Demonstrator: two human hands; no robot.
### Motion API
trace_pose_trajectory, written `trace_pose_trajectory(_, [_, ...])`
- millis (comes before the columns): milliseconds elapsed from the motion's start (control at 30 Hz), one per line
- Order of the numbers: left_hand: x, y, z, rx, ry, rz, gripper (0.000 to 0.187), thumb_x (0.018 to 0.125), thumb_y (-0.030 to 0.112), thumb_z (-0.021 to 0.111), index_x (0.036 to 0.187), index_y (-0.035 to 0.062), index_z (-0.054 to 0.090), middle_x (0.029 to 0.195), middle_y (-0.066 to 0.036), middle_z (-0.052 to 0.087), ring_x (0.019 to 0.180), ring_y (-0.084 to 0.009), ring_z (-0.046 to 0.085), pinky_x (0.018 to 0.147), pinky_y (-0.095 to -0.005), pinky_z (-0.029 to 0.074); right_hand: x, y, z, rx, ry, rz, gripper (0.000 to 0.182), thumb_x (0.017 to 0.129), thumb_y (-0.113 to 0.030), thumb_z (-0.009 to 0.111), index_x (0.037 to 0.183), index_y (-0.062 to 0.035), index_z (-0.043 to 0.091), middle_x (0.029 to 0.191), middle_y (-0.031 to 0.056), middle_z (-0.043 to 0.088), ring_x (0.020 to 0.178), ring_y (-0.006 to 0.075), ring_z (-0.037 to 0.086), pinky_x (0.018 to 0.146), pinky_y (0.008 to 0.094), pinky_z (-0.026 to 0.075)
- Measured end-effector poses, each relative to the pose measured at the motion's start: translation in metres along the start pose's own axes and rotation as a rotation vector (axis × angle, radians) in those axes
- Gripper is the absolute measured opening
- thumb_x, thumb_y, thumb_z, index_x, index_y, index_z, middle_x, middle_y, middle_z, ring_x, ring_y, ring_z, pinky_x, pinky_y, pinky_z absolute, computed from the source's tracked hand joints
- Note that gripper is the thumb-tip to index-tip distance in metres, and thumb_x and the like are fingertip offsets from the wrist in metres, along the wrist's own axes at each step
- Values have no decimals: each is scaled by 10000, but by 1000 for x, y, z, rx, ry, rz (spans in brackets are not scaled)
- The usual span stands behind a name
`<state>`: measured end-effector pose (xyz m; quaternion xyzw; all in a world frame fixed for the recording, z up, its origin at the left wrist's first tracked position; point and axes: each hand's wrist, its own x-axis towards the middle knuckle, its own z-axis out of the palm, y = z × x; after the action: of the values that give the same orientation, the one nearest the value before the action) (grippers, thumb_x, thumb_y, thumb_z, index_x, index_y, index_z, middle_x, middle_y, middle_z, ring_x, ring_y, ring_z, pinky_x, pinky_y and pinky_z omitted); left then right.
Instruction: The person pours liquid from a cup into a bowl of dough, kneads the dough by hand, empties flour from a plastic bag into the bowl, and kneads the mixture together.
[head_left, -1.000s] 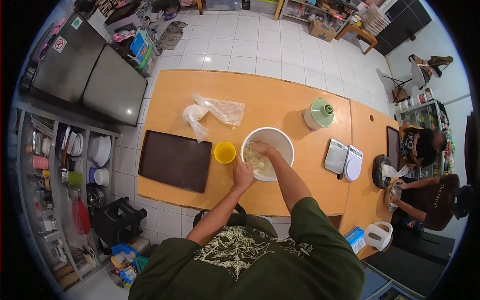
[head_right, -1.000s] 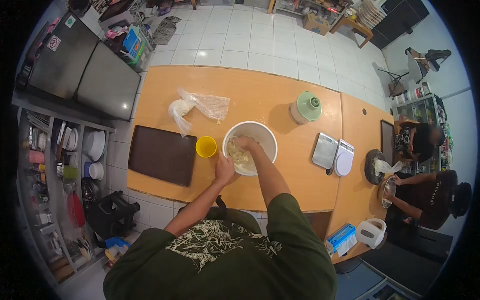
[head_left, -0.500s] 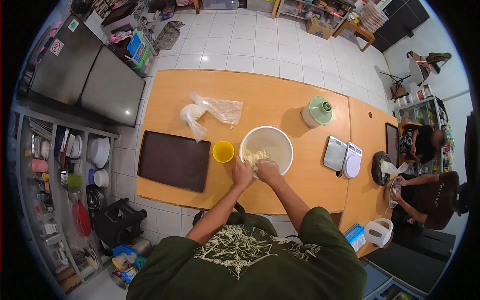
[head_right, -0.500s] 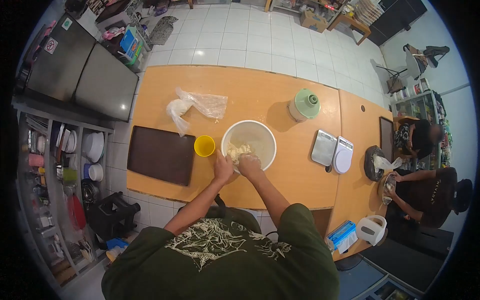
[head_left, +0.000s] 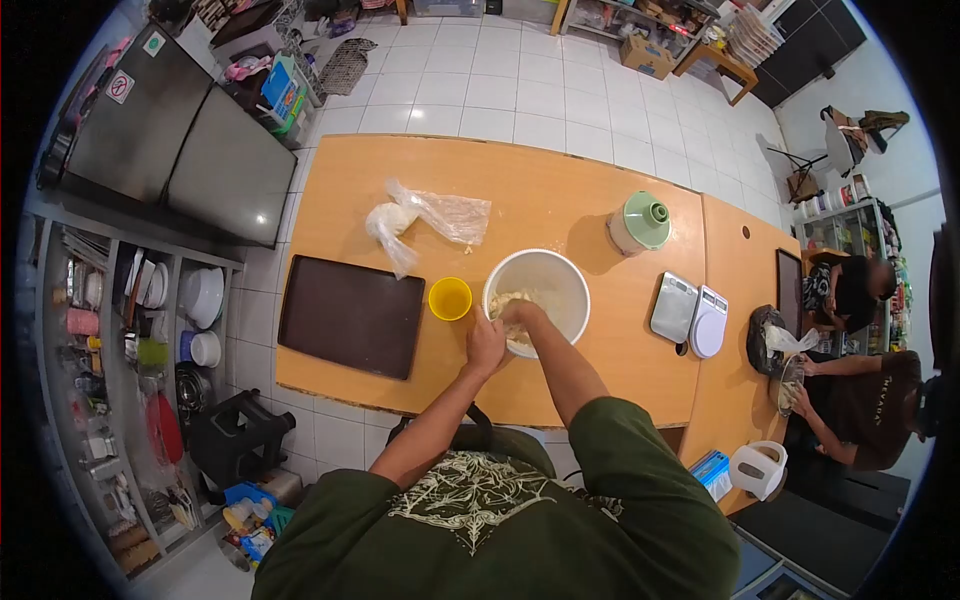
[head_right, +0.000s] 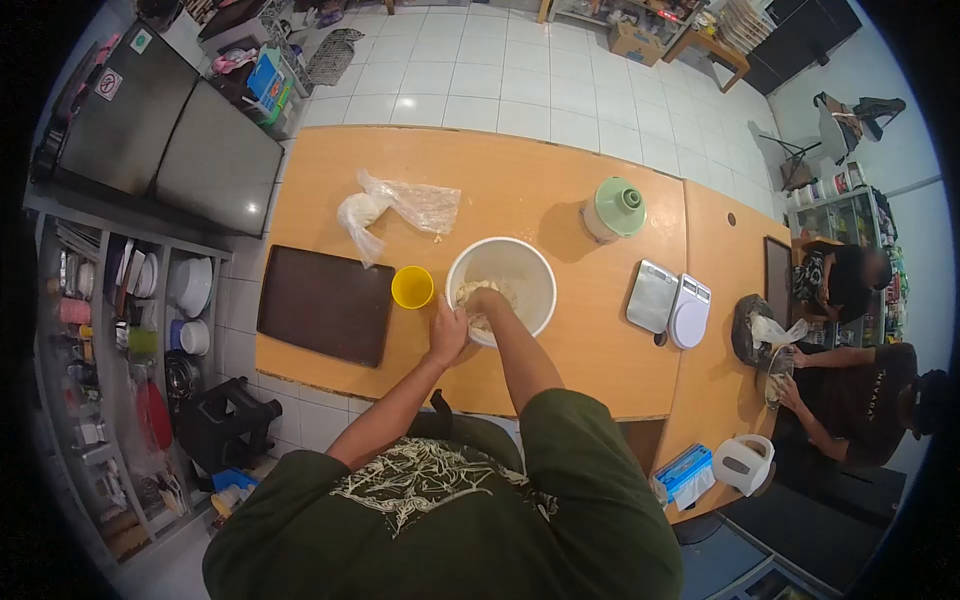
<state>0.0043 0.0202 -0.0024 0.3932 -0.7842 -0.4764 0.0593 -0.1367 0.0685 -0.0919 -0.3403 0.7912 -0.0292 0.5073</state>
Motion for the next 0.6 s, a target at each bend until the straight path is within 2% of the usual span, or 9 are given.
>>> trace_pose_trajectory(133, [0, 4, -2, 48, -44, -16, 580, 853, 205, 459, 1326, -96, 314, 910, -335, 603, 862, -480, 587, 765, -541, 452, 6, -7, 2, 132, 121, 129, 535, 617, -393, 681, 981, -2, 696, 1031, 224, 663, 945, 310, 647, 806, 381, 500])
trace_pose_trajectory(200, [-6, 10, -1, 22, 97, 11, 583, 852, 212, 459, 1327, -98, 322, 943, -341, 599, 886, -476, 585, 788, -533, 452, -6, 3, 20, 174, 207, 225, 537, 617, -394, 683, 989, -7, 694, 1043, 212, 665, 946, 300, 645, 805, 371, 498])
trace_pose_trajectory(267, [-1, 9, -1, 36, 58, -15, 584, 853, 214, 457, 1328, -99, 324, 964, -341, 596, 897, -476, 582, 802, -529, 450, -41, -2, 19, 451, 300, 98, 507, 687, -310, 648, 1034, 59, 652, 1088, 259, 633, 995, 347, 634, 844, 404, 488])
trace_pose_trajectory(300, [-1, 7, 0, 57, 24, -49, 585, 853, 215, 454, 1329, -100, 326, 986, -341, 593, 908, -476, 580, 816, -526, 448, -50, 2, 20, 449, 304, 101, 507, 687, -310, 648, 1034, 59, 652, 1088, 259, 633, 995, 347, 634, 844, 404, 488])
trace_pose_trajectory(367, [-3, 4, 4, 59, 48, -45, 580, 854, 214, 451, 1325, -101, 328, 991, -341, 591, 907, -477, 580, 819, -526, 446, -65, 11, 18, 885, 132, -160, 427, 725, -267, 609, 1014, 43, 660, 1060, 278, 634, 987, 359, 636, 819, 413, 489])
trace_pose_trajectory(400, [-1, 7, 3, 61, 74, -40, 575, 855, 213, 448, 1320, -102, 329, 997, -341, 590, 906, -477, 580, 822, -527, 443, -67, 14, 16, 884, 136, -163, 427, 725, -267, 609, 1014, 43, 660, 1060, 278, 634, 987, 359, 636, 819, 413, 489])
trace_pose_trajectory(533, [-2, 10, -2, 20, -7, -84, 558, 852, 210, 447, 1304, -100, 341, 1005, -342, 585, 907, -477, 578, 815, -531, 441, -94, -2, 3, 378, 190, -153, 360, 760, -212, 578, 1036, 3, 663, 1029, 280, 633, 955, 358, 639, 812, 413, 488])
trace_pose_trajectory(567, [-4, 10, -2, 39, 34, -58, 545, 852, 210, 448, 1289, -99, 350, 983, -340, 589, 894, -476, 580, 801, -535, 442, -109, -14, -5, 196, 250, -158, 351, 767, -206, 574, 1047, -16, 666, 1024, 275, 633, 952, 353, 637, 823, 408, 488])
trace_pose_trajectory(600, [-5, 10, -3, 56, 76, -31, 532, 851, 209, 448, 1275, -99, 359, 961, -339, 593, 882, -476, 583, 788, -538, 443, -115, -19, -11, 193, 248, -162, 351, 767, -206, 574, 1047, -16, 666, 1024, 275, 633, 952, 353, 637, 823, 408, 488])
